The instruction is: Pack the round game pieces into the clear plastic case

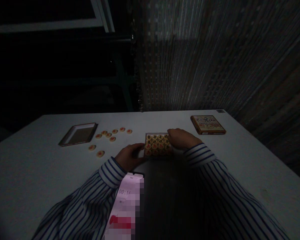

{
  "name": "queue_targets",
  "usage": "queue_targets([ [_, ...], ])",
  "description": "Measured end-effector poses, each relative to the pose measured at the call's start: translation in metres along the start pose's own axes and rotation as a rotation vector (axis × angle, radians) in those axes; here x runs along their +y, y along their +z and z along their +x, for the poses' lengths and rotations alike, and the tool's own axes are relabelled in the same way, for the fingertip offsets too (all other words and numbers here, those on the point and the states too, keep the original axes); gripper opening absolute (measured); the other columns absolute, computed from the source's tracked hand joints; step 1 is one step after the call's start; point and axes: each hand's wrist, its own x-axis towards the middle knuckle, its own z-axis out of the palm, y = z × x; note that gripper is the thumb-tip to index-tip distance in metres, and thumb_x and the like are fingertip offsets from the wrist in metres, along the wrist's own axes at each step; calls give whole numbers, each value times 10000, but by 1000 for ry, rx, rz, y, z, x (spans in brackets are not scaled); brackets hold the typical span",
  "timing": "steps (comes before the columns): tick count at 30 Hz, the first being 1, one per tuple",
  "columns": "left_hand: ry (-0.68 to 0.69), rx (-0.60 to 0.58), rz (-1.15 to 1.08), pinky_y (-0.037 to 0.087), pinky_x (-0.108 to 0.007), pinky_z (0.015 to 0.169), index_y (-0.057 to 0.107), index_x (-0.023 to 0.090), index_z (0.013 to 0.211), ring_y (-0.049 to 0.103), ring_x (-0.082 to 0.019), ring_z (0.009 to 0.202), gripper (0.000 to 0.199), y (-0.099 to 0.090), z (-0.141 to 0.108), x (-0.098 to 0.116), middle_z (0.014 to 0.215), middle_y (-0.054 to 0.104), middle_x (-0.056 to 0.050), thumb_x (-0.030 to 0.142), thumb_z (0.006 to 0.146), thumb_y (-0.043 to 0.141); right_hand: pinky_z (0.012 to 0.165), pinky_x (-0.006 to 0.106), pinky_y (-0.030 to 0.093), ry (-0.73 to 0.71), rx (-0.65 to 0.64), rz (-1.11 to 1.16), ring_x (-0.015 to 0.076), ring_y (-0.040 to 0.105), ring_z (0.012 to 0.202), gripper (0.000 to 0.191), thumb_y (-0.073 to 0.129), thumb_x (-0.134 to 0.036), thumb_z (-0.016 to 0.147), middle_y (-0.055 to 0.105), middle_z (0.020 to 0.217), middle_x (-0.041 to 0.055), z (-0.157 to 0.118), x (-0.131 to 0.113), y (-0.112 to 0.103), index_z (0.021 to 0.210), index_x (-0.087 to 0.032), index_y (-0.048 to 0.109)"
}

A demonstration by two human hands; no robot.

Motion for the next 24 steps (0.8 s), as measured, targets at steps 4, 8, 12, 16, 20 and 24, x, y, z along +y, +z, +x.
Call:
queue_targets([
  [4, -4, -7, 31, 442, -348, 800, 557, 183, 1109, 567, -227, 908, 499, -1, 0, 2, 997, 642, -62, 307, 631, 635, 771, 293, 386, -5, -13, 18, 218, 561, 965, 372, 330, -235, 827, 598, 1055, 162, -1, -1, -1, 1134, -110, 499],
  [8, -1, -5, 31, 448, -332, 791, 564, 192, 1097, 579, -211, 883, 470, -2, -1, 4, 971, 648, -54, 277, 639, 626, 778, 291, 382, 14, -7, 14, 222, 558, 973, 369, 335, -239, 833, 600, 1054, 164, -3, -3, -3, 1138, -111, 500],
  [12, -25, -9, 43, 446, -335, 798, 554, 187, 1111, 574, -213, 889, 491, -3, -1, 4, 967, 646, -59, 272, 633, 631, 769, 287, 385, 10, -11, 18, 224, 561, 965, 372, 350, -238, 826, 601, 1052, 165, -4, -4, -4, 1142, -110, 498],
  [16, -17, -10, 30, 443, -337, 797, 555, 189, 1108, 575, -212, 880, 483, -3, -1, 3, 971, 645, -58, 262, 636, 628, 755, 284, 391, -24, -6, 29, 219, 566, 954, 382, 339, -225, 821, 595, 1063, 165, -2, -3, -3, 1152, -102, 486],
  [20, -31, 5, 28, 444, -331, 794, 554, 192, 1108, 574, -208, 875, 489, -2, -1, 1, 950, 647, -52, 261, 630, 634, 744, 282, 393, -35, 1, 26, 214, 573, 936, 368, 337, -228, 819, 604, 1038, 158, -1, -1, -1, 1125, -105, 500],
  [24, -31, 4, 41, 441, -329, 800, 562, 197, 1096, 576, -202, 873, 481, -3, -1, 2, 948, 647, -43, 249, 624, 639, 741, 279, 392, -50, 13, 28, 209, 575, 930, 362, 333, -240, 819, 614, 1013, 143, 0, 0, 1, 1108, -115, 510],
])
